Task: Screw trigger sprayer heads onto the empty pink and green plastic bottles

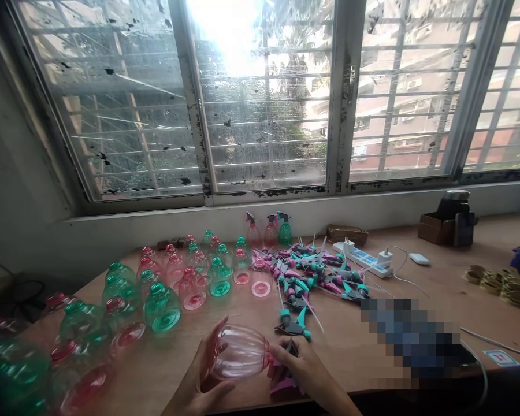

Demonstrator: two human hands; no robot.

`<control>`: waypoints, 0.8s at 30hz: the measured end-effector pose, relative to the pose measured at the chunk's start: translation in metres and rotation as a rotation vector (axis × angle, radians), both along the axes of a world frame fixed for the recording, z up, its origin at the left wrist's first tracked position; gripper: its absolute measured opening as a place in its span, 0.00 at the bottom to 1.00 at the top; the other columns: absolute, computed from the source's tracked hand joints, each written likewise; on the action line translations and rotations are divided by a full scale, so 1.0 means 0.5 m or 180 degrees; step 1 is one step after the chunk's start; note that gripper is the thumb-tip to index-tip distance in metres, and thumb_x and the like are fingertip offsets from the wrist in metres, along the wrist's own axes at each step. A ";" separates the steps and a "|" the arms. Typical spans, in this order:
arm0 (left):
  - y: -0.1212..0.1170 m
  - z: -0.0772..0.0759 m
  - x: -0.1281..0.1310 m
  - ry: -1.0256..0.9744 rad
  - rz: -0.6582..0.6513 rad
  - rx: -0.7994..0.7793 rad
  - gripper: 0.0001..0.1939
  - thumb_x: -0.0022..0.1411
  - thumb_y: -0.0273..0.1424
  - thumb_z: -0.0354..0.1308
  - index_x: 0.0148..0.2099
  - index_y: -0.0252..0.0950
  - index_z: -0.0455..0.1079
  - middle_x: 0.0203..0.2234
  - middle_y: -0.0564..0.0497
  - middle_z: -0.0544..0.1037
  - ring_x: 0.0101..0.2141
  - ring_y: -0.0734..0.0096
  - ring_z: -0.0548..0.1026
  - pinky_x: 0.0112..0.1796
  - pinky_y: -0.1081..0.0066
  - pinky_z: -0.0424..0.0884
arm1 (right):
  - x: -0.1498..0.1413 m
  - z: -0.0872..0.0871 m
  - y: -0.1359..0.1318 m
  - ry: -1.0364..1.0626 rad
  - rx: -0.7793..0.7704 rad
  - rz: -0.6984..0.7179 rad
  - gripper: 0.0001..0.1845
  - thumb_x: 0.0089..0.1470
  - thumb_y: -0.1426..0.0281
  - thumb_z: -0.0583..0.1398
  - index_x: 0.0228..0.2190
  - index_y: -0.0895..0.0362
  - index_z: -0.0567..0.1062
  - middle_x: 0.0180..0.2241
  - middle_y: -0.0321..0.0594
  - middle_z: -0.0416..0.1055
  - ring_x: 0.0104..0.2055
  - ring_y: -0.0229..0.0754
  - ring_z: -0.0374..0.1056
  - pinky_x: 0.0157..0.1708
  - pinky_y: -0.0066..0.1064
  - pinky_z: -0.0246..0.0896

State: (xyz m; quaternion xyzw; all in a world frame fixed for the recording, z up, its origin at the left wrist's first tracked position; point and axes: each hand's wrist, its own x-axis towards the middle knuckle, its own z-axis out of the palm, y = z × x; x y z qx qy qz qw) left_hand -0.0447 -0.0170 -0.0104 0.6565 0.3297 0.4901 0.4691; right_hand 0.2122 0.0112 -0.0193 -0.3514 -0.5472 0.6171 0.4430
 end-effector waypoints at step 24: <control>-0.001 -0.001 -0.009 -0.0062 -0.0156 -0.0288 0.42 0.59 0.38 0.68 0.70 0.58 0.50 0.72 0.50 0.53 0.69 0.46 0.54 0.65 0.49 0.56 | 0.002 -0.003 0.001 -0.0030 0.0132 -0.0053 0.25 0.52 0.47 0.64 0.33 0.57 0.72 0.24 0.39 0.80 0.23 0.44 0.78 0.24 0.30 0.67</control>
